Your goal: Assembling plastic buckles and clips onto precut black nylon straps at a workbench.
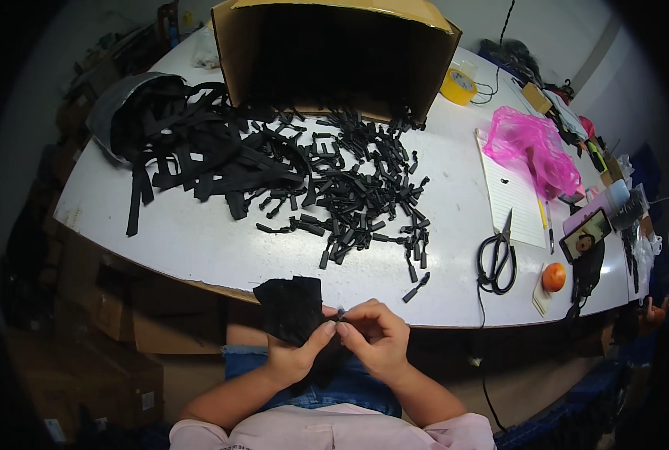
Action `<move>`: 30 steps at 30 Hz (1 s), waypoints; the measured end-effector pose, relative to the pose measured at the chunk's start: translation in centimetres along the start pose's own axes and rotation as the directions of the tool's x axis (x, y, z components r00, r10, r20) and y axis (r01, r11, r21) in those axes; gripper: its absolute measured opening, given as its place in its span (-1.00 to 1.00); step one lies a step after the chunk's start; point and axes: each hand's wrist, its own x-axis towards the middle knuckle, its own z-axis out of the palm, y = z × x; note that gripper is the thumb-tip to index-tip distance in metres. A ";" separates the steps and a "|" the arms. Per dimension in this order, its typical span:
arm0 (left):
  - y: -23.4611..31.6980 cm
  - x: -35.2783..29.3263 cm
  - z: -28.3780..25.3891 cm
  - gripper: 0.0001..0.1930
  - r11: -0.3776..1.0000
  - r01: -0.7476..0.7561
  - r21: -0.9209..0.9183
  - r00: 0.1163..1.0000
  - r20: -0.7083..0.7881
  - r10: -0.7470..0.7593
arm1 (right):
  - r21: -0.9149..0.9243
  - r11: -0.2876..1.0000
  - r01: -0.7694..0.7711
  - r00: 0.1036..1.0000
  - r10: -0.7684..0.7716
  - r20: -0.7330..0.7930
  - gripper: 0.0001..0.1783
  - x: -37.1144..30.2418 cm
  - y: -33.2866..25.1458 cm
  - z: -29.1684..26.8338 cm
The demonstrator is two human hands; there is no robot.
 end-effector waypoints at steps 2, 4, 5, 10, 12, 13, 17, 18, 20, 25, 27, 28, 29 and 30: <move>0.1 0.0 0.0 -0.82 1.000 -0.029 0.000 1.000 0.011 0.029 | 0.029 0.999 -0.029 1.000 0.029 0.002 -0.90 -0.2 0.2 0.1; 0.2 0.1 -0.1 -0.82 0.997 -0.071 0.024 0.997 0.000 0.071 | 0.055 0.997 -0.055 0.998 0.055 0.005 -0.93 0.1 0.1 0.2; 0.4 0.1 -0.2 -0.82 0.997 -0.071 0.024 0.997 -0.001 0.071 | 0.055 0.997 -0.055 0.998 0.055 0.006 -0.93 0.1 0.2 0.2; 0.8 -0.1 -0.9 -0.83 0.971 0.198 -0.134 0.977 0.105 -0.185 | 0.419 0.780 -0.465 0.879 0.353 0.320 -0.94 0.6 0.6 -1.5; 0.8 -0.2 -0.9 -0.83 0.984 0.151 -0.091 0.984 0.111 -0.141 | 0.424 0.753 -0.504 0.859 0.385 0.338 -0.94 0.6 0.4 -1.7; 0.8 -0.2 -0.9 -0.82 0.993 0.106 -0.045 0.989 0.112 -0.100 | 0.429 0.720 -0.546 0.834 0.418 0.361 -0.93 0.7 0.4 -1.7; 0.7 0.0 -0.8 -0.81 0.994 0.084 -0.075 0.993 0.085 -0.078 | 0.247 0.909 -0.335 0.942 0.317 0.113 -0.93 -0.2 0.0 0.0; 0.9 -0.1 -0.6 -0.81 0.997 0.055 -0.050 0.995 0.081 -0.051 | 0.130 0.978 -0.161 0.986 0.153 0.073 -0.93 -0.5 0.6 0.2; 1.1 -0.3 -0.4 -0.80 0.999 0.027 -0.023 0.997 0.077 -0.025 | -0.029 0.999 0.043 0.995 -0.041 0.091 -0.94 -0.6 1.1 0.0; 0.7 -0.2 -0.3 -0.81 1.000 0.019 0.003 0.997 0.075 -0.019 | -0.130 0.981 0.142 0.988 -0.132 0.086 -0.95 -0.3 1.1 0.0; 0.4 -0.1 -0.5 -0.81 0.999 0.014 0.031 0.997 0.079 -0.016 | -0.215 0.951 0.224 0.974 -0.213 0.074 -0.95 -0.3 0.9 0.2; 0.4 -0.1 -0.5 -0.81 0.998 0.008 0.058 0.996 0.083 -0.013 | -0.265 0.933 0.245 0.970 -0.236 0.063 -0.95 -0.3 0.8 0.3; 0.3 -0.1 -0.6 -0.81 0.998 0.009 0.058 0.996 0.083 -0.014 | -0.314 0.912 0.264 0.964 -0.260 0.054 -0.95 -0.3 0.7 0.3; 0.3 -0.2 -0.6 -0.81 0.999 0.017 0.046 0.996 0.082 -0.021 | -0.314 0.912 0.263 0.964 -0.260 0.054 -0.95 -0.3 0.9 0.3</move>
